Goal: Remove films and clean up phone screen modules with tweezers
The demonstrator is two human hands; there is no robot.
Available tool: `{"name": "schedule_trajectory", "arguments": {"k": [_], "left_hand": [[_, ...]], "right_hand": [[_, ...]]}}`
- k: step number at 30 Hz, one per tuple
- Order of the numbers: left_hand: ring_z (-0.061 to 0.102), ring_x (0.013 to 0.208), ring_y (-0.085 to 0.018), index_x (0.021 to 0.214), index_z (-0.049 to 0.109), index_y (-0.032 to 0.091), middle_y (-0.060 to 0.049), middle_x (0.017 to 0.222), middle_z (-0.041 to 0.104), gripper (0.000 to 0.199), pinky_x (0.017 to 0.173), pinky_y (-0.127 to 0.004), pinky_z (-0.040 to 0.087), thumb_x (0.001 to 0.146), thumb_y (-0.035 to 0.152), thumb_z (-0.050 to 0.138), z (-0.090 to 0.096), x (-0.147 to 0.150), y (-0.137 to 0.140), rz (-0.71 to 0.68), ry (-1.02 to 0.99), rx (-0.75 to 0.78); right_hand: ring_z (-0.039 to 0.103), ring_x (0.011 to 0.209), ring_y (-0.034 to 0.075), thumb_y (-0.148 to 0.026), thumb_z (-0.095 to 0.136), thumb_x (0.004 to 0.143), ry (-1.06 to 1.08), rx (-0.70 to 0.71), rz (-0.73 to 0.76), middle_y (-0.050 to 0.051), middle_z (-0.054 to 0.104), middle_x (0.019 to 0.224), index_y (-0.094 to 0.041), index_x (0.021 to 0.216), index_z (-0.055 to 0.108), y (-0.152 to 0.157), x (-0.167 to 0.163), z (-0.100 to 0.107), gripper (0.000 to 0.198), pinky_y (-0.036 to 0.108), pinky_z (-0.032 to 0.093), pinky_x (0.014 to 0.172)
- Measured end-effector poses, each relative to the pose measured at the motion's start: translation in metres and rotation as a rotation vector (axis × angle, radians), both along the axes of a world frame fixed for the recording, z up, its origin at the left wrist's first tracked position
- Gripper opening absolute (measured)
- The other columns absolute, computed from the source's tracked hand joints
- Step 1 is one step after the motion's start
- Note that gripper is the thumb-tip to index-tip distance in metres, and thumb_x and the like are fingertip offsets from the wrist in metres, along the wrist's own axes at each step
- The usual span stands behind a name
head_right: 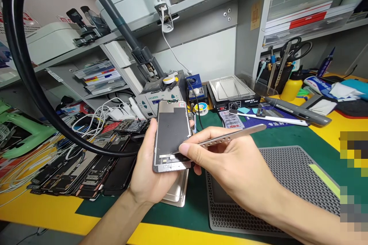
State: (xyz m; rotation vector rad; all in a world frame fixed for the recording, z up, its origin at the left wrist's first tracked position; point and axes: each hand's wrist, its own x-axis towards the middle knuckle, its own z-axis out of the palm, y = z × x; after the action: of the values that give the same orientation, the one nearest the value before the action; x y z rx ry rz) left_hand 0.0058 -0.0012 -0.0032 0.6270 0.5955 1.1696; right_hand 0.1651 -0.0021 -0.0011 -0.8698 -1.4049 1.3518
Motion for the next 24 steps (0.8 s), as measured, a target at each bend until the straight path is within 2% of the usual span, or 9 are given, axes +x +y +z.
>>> {"name": "schedule_trajectory", "arguments": {"k": [7,13,24], "left_hand": [[0.068,0.095,-0.027,0.109,0.07,0.018,-0.008,0.092,0.07,0.057,0.083,-0.04,0.056,0.101,0.059,0.031,0.0011,0.001,-0.0006,-0.011,-0.02,0.042],[0.067,0.088,-0.026,0.103,0.071,0.016,-0.007,0.087,0.066,0.06,0.079,-0.039,0.058,0.098,0.063,0.035,0.0006,0.0003,-0.0015,0.004,0.017,-0.001],[0.066,0.088,-0.026,0.104,0.071,0.017,-0.009,0.089,0.069,0.061,0.078,-0.038,0.056,0.099,0.063,0.032,-0.0035,-0.0004,0.0015,-0.021,-0.003,0.032]], "right_hand": [[0.061,0.06,0.013,-0.04,0.085,0.076,0.01,-0.011,0.01,0.001,0.071,0.068,-0.02,0.076,0.078,-0.0003,0.0004,-0.0014,0.02,0.02,0.048,0.056],[0.062,0.063,0.014,-0.039,0.084,0.077,0.038,-0.049,0.045,0.001,0.071,0.07,-0.021,0.077,0.078,-0.0003,0.0008,-0.0016,0.019,0.021,0.049,0.059],[0.062,0.06,0.014,-0.038,0.083,0.079,0.053,-0.023,0.035,0.003,0.071,0.068,-0.019,0.074,0.077,0.0031,-0.001,-0.003,0.02,0.023,0.049,0.056]]}}
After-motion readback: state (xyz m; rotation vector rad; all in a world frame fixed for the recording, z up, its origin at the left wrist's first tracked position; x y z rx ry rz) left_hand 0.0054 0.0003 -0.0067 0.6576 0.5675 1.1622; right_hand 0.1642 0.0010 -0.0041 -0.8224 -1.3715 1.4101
